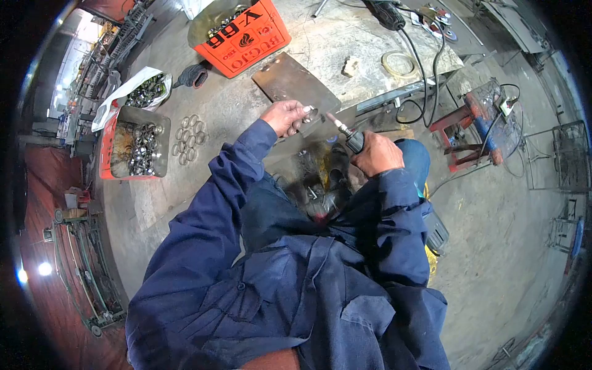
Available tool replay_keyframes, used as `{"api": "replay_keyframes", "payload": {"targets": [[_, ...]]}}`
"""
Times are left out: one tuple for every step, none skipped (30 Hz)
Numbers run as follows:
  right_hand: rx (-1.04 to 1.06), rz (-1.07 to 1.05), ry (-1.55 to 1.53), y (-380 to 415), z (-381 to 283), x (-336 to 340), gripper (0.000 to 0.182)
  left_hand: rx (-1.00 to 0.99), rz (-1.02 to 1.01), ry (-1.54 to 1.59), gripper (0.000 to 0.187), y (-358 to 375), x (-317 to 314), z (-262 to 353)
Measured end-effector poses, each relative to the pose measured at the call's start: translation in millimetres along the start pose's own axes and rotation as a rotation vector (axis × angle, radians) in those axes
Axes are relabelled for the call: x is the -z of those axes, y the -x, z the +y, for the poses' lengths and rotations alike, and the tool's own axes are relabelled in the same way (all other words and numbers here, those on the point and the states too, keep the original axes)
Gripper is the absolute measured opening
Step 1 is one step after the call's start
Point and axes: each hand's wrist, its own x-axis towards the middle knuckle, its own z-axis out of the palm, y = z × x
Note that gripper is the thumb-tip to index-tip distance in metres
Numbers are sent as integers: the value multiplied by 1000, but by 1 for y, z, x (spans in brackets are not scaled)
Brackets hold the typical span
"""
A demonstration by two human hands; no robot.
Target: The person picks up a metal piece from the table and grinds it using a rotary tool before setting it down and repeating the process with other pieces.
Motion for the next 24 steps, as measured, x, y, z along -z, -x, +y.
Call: {"api": "replay_keyframes", "payload": {"targets": [[4, -4, 23, -1, -2, -1, 30, 19, -2, 13, 25, 1, 0, 1], [2, -7, 21, -4, -1, -5, 30, 38, -4, 27, 23, 2, 0, 2], [-2, -8, 34, -7, -1, -10, 33, 42, -7, 27, 23, 3, -1, 3], [-6, -10, 48, -9, -1, -13, 37, 24, 15, 55, 21, 4, -2, 4], [-9, -12, 49, -10, -2, -15, 37, 5, 39, 85, 19, 6, -3, 5], [7, -9, 31, -10, -6, -14, 36, 6, 37, 86, 19, 7, -4, 5], [21, -5, 14, -11, -10, -15, 35, 5, 24, 137, 19, 9, -4, 5], [12, 8, 54, -14, -12, -19, 34, 7, 10, 189, 19, 11, -4, 4], [10, 6, 54, -17, -13, -21, 34, 9, 7, 190, 19, 11, -4, 0], [17, 6, 64, -19, -14, -22, 33, -4, 7, 242, 17, 10, -5, -6], [23, 5, 74, -21, -16, -23, 33, -17, 6, 295, 16, 9, -5, -11], [29, 3, 74, -20, -22, -22, 24, -14, 2, 297, 16, 12, -6, -12], [25, -1, 73, -21, -24, -24, 24, -23, -1, 310, 15, 17, -6, -12], [31, -11, 80, -24, -26, -25, 23, -32, -4, 324, 15, 20, -7, -14], [37, -20, 87, -26, -27, -26, 23, -28, -8, 325, 15, 20, -9, -19], [33, -25, 86, -28, -26, -29, 23, -74, 13, 387, 14, 18, -12, -26], [23, -25, 101, -30, -26, -34, 27, -120, 35, 450, 14, 17, -15, -32], [14, -27, 117, -31, -26, -37, 31, -112, 34, 454, 14, 16, -17, -35], [9, -36, 117, -30, -26, -40, 31, -126, 54, 489, 14, 15, -19, -39], [35, -22, 116, -27, -26, -42, 30, -141, 74, 523, 14, 15, -21, -41], [62, -2, 117, -27, -27, -42, 30, -138, 70, 526, 14, 15, -21, -41], [57, -3, 118, -27, -27, -42, 30, -168, 83, 530, 13, 17, -22, -41], [48, -10, 127, -28, -28, -42, 30, -199, 96, 533, 13, 18, -23, -40], [41, -18, 136, -28, -28, -42, 31, -199, 93, 536, 13, 20, -23, -40]]}}
